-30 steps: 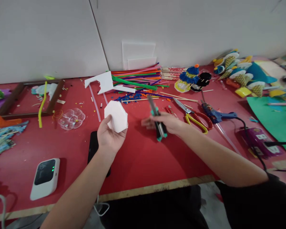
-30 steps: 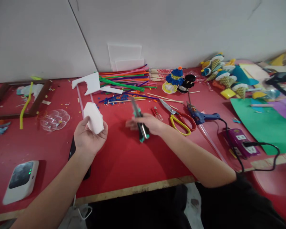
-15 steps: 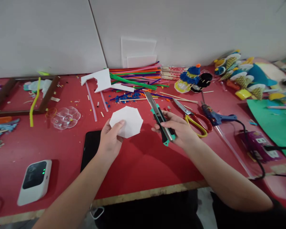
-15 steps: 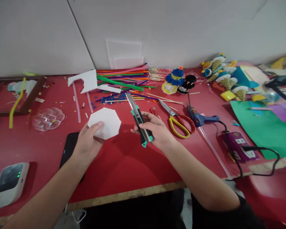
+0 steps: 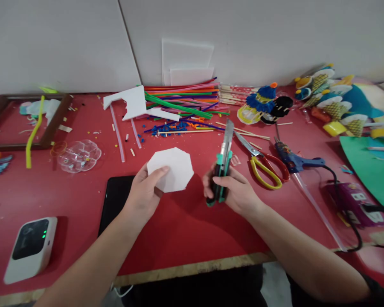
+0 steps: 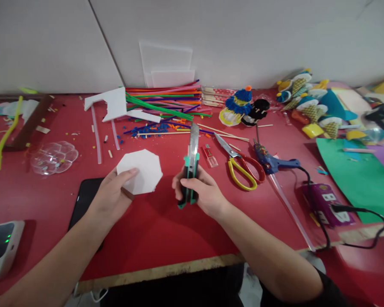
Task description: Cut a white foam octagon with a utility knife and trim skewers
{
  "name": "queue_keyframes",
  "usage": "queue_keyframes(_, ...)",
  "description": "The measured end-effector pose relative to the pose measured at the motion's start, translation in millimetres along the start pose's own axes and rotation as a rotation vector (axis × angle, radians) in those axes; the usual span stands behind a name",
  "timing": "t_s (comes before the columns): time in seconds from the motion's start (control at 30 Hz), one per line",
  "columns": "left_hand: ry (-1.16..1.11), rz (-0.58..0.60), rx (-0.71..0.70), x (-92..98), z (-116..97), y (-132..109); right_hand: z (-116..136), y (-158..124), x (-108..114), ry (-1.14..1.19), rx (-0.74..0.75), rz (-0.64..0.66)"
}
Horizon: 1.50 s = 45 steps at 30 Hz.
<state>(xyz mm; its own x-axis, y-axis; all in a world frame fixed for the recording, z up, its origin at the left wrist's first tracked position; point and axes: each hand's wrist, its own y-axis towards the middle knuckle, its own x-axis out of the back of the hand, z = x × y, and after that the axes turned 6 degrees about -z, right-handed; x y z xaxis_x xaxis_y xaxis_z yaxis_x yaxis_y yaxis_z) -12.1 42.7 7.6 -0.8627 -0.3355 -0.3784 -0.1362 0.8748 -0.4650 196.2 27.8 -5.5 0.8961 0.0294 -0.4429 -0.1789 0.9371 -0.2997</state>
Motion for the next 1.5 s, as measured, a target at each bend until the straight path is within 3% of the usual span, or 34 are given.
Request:
queue_keyframes(0.1,0.029,0.017,0.016,1.7,3.2,-1.6,0.0,-8.1,7.6,-0.223,0.215,-0.098)
queue_keyframes(0.2,0.038,0.025,0.057,1.1,4.5,-5.2,-4.2,-15.7,18.5,-0.53,0.641,-0.183)
queue_keyframes(0.27,0.04,0.045,0.101,-0.6,4.2,-8.1,-8.7,-19.5,22.9,-0.702,0.798,-0.193)
queue_keyframes(0.5,0.032,0.16,0.156,-5.6,5.5,-12.8,-9.6,-19.8,12.5,-1.051,0.911,-0.07)
queue_keyframes(0.63,0.033,0.188,0.118,-4.4,7.5,-12.7,-3.7,-18.6,6.2,-1.029,0.947,-0.044)
queue_keyframes(0.83,0.002,0.295,0.112,-4.7,6.9,-17.7,4.7,-21.6,0.7,-0.854,0.848,0.019)
queue_keyframes(0.93,-0.027,0.349,0.084,-5.5,5.8,-15.1,1.9,-22.2,3.1,-0.817,0.769,-0.112)
queue_keyframes(1.03,-0.085,0.211,0.007,-4.1,4.9,-7.1,-4.4,-21.8,9.3,-0.715,0.683,-0.296)
queue_keyframes(1.1,-0.099,0.09,-0.055,-2.8,4.0,-3.1,-7.4,-21.3,12.9,-0.633,0.634,-0.349)
queue_keyframes(1.17,-0.095,0.057,-0.086,-2.4,3.0,-3.1,-8.1,-20.9,14.6,-0.607,0.62,-0.361)
queue_keyframes(1.23,-0.079,0.149,-0.051,-2.6,2.2,-6.6,-6.8,-20.9,14.3,-0.656,0.647,-0.325)
queue_keyframes(1.37,-0.018,0.458,0.038,-0.7,2.6,-13.8,-1.5,-20.6,9.9,-0.788,0.847,-0.111)
queue_keyframes(1.43,0.052,0.493,-0.018,1.1,3.6,-14.7,1.0,-20.0,7.3,-0.835,0.919,-0.031)
queue_keyframes(1.5,0.186,0.448,-0.069,2.0,4.4,-14.7,2.9,-19.3,5.0,-0.887,0.938,0.044)
